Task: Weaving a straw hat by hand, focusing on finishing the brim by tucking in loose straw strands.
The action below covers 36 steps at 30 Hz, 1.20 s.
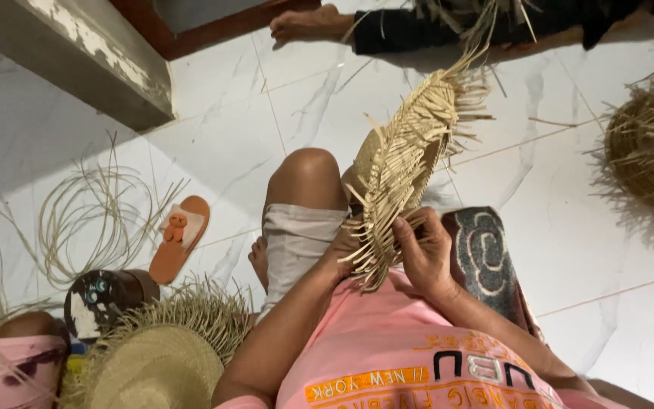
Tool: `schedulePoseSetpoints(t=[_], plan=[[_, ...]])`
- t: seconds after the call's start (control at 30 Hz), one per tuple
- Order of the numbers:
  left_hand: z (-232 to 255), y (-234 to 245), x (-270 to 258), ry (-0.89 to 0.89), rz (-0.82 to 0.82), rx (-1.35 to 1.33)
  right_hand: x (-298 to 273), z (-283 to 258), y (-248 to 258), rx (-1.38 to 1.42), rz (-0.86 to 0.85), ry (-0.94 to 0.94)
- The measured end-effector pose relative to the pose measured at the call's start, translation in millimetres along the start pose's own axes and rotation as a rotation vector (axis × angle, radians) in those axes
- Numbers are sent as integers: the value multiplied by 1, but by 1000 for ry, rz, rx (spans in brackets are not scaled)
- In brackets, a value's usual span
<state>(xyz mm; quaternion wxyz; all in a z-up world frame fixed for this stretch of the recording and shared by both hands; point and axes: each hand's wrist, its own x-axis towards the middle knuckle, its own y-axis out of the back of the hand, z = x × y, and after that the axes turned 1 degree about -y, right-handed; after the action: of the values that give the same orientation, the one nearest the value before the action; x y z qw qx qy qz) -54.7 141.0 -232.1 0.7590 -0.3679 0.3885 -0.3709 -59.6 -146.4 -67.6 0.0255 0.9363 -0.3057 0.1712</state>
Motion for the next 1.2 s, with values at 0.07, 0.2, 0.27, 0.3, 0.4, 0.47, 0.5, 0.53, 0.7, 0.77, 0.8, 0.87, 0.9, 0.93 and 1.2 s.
schedulePoseSetpoints(t=[0.07,0.2,0.27,0.3,0.4,0.47,0.5,0.53,0.7,0.77,0.8,0.87,0.9,0.93,1.2], plan=[[-9,-34,45,-16,7,24,-7,-2,1,-20,3,-14],[27,-70,113,-104,-45,158,0,-6,-1,-66,26,11],[54,-73,138,-155,-90,237,1,-2,-1,-67,4,-23],[61,-74,146,-174,-105,269,-4,0,1,-83,-28,-105],[77,-77,163,-217,-139,345,3,7,1,-12,-123,-31],[78,-76,168,-239,-150,378,5,6,1,-28,-114,-18],[76,-75,167,-248,-151,390,3,6,0,-44,-111,-19],[76,-75,166,-258,-152,403,5,7,0,-44,-110,-17],[60,-71,156,-313,-134,430,5,3,0,-44,-139,1],[57,-64,146,-340,-124,436,9,-6,0,-75,-127,-2],[49,-69,150,-351,-119,440,11,-10,0,-102,-104,-2],[77,-127,120,-398,-105,533,18,-15,-3,-63,-112,-46],[92,-156,104,-439,-90,637,21,-18,-4,-16,-111,-91],[103,-181,89,-439,-88,632,25,-22,-7,-19,-114,-94],[128,-297,21,-822,-60,911,50,-54,-34,374,-205,-60]])
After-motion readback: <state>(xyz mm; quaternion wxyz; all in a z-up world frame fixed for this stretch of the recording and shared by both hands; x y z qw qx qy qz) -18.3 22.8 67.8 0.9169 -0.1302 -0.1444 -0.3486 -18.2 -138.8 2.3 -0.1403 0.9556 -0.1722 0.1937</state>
